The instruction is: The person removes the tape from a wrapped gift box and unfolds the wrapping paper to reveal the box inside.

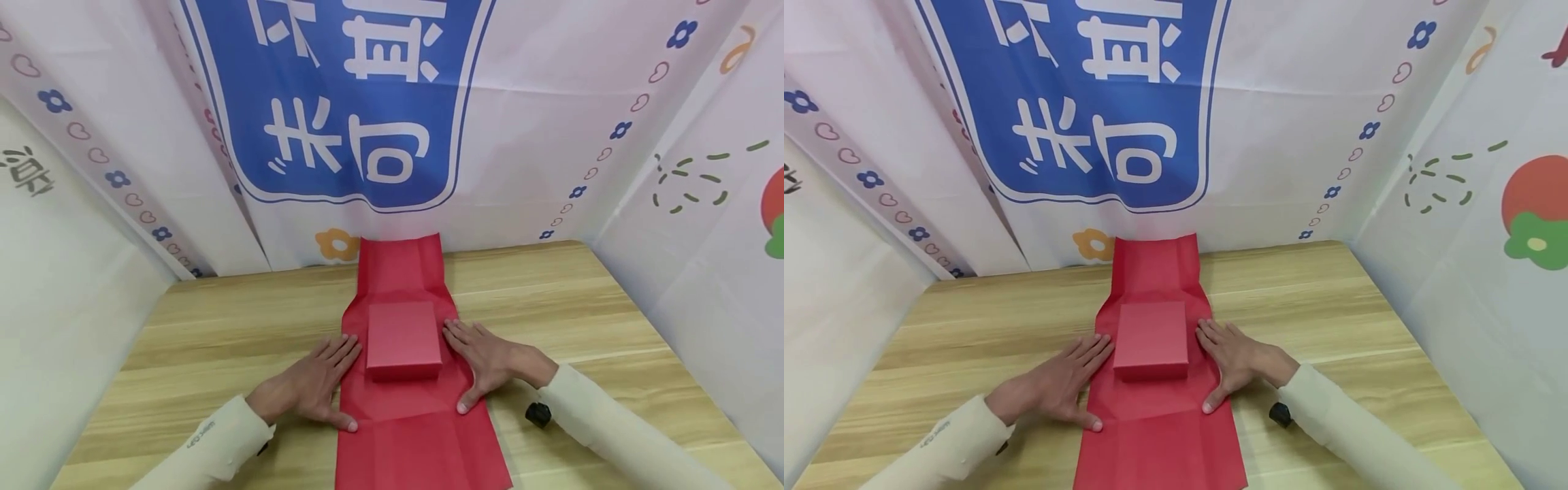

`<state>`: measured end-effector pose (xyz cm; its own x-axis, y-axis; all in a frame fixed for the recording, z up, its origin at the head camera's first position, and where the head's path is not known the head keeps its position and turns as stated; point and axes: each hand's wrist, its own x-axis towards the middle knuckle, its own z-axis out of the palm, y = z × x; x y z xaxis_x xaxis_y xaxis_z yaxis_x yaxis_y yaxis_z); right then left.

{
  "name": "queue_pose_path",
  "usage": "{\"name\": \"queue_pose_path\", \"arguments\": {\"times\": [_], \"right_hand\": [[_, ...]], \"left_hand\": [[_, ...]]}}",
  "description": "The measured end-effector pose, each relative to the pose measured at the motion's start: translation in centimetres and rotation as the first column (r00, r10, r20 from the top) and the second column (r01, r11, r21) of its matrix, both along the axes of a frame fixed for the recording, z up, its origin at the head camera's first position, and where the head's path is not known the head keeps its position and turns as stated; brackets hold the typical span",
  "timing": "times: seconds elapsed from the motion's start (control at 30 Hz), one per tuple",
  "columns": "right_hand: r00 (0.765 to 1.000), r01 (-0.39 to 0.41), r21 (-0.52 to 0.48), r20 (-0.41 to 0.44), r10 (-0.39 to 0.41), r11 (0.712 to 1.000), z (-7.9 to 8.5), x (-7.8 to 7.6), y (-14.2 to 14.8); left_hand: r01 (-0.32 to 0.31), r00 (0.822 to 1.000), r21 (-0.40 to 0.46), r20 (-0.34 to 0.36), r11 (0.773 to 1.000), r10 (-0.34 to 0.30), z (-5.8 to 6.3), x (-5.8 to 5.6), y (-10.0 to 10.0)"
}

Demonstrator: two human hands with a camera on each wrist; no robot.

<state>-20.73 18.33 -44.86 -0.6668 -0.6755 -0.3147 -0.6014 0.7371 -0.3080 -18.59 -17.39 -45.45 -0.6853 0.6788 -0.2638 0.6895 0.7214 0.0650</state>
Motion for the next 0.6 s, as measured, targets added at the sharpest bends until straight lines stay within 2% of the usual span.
{"name": "queue_pose_path", "arguments": {"times": [0.33, 0.47, 0.6], "right_hand": [[0.999, 0.013, 0.012, -0.05, -0.013, 1.0, -1.2, 0.4, 0.4], [0.999, 0.021, 0.021, -0.032, -0.021, 1.0, -1.3, 0.5, 0.3], [1.0, 0.023, 0.034, -0.013, -0.023, 0.999, -0.9, 0.3, 0.1]], "left_hand": [[-0.048, 0.999, 0.015, 0.02, 0.999, 0.048, -1.1, 0.2, -0.3], [-0.058, 0.998, 0.022, 0.036, 0.998, 0.057, -1.4, 0.2, -0.4], [-0.069, 0.997, -0.007, 0.031, 0.998, 0.069, -1.4, 0.0, -0.4]]}}
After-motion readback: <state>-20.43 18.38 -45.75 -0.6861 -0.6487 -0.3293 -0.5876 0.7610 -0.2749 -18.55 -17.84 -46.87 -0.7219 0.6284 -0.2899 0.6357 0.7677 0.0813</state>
